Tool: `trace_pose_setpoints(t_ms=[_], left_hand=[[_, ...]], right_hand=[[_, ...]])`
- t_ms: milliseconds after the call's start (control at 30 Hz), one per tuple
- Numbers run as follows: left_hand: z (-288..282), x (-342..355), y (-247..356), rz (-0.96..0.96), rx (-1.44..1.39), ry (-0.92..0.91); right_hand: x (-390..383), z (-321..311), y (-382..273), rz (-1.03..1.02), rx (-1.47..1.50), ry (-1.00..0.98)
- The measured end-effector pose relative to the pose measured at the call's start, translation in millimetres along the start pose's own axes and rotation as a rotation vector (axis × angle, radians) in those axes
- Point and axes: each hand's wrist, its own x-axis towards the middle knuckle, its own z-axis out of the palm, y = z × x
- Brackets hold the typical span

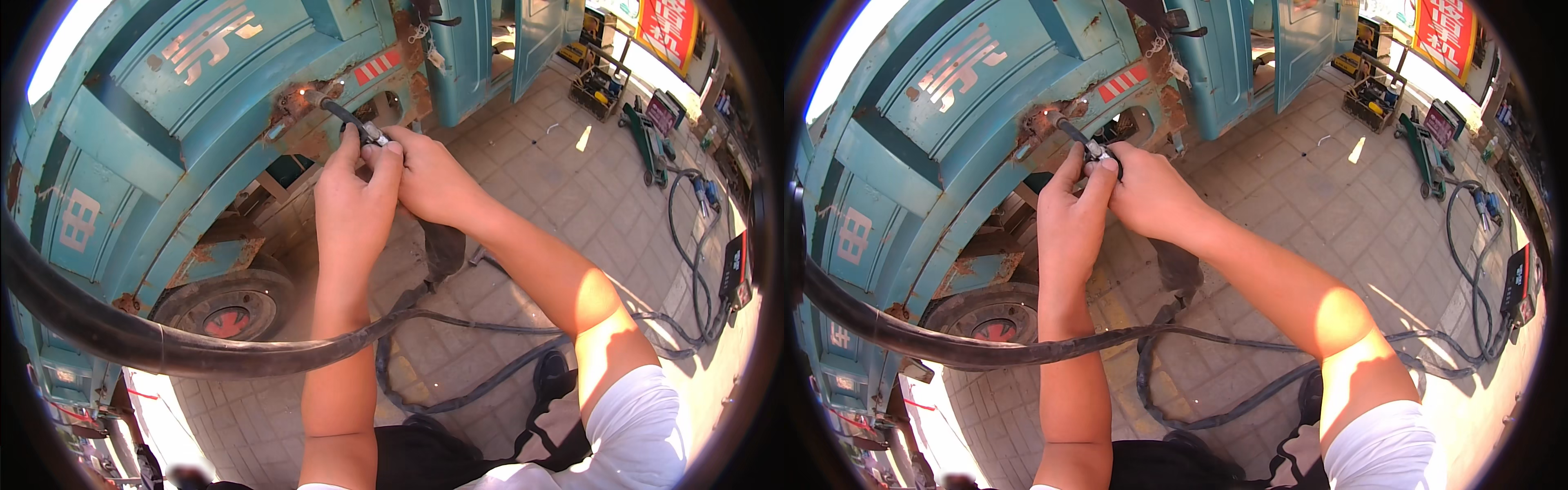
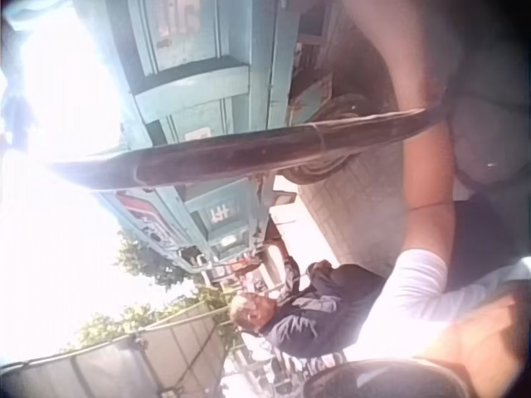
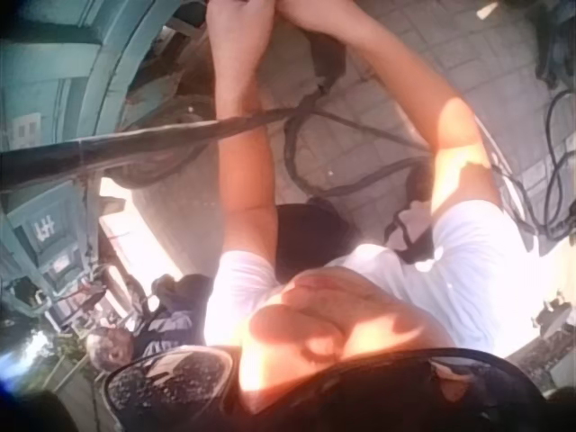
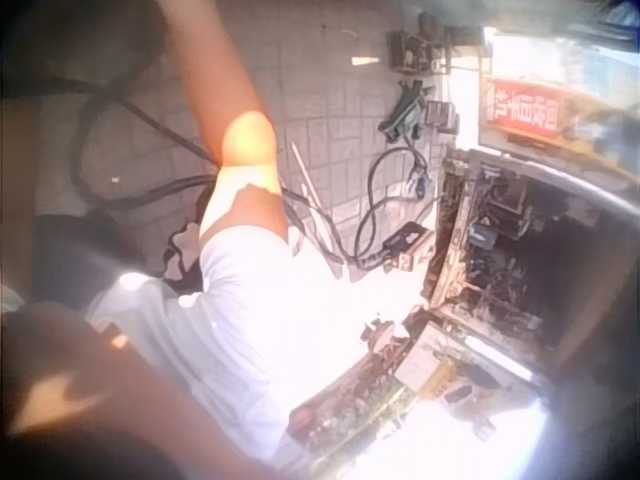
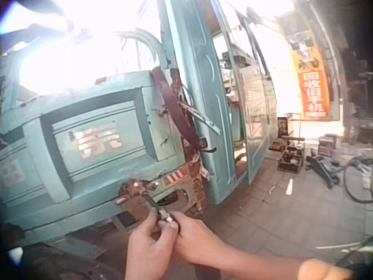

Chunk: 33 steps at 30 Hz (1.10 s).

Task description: The person welds a rusted area on the rear side panel of a teal utility vehicle using a handheld welding torch. Sparks are visible as the torch is applied to the metal surface. The person adjusts the torch position and repositions the ground cable during the process.

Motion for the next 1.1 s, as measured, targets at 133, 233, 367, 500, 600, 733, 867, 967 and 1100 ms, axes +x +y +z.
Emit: trace_pose_setpoints(t_ms=[133,233,367,500,600,733,867,967,1100], left_hand=[[1.0,0.5,0.0,0.004,-0.003,0.010],[0.7,1.0,-2.7,0.033,0.016,0.035],[0.8,1.8,-4.5,0.029,0.029,0.039],[-0.6,2.7,-7.8,0.018,0.046,0.047],[-0.2,2.6,-7.7,-0.018,-0.002,0.032],[-0.9,4.1,-9.4,-0.034,-0.001,0.027],[-0.8,3.6,-9.6,-0.006,0.008,0.047],[-1.8,0.5,1.1,-0.020,0.053,0.018],[-0.8,0.8,0.0,-0.015,0.038,-0.001]], right_hand=[[0.1,-1.4,0.4,-0.019,-0.005,-0.005],[1.7,-0.6,-0.8,-0.028,0.006,-0.015],[1.4,0.0,-2.9,-0.014,-0.018,-0.005],[2.1,2.1,-4.9,-0.006,-0.030,0.000],[2.1,2.0,-5.5,-0.029,-0.032,0.005],[3.1,3.1,-4.3,-0.053,-0.032,0.021],[3.8,3.2,-4.1,-0.072,-0.051,0.019],[3.6,2.8,0.0,-0.025,-0.006,0.014],[1.3,-0.5,0.4,-0.017,-0.031,0.005]])
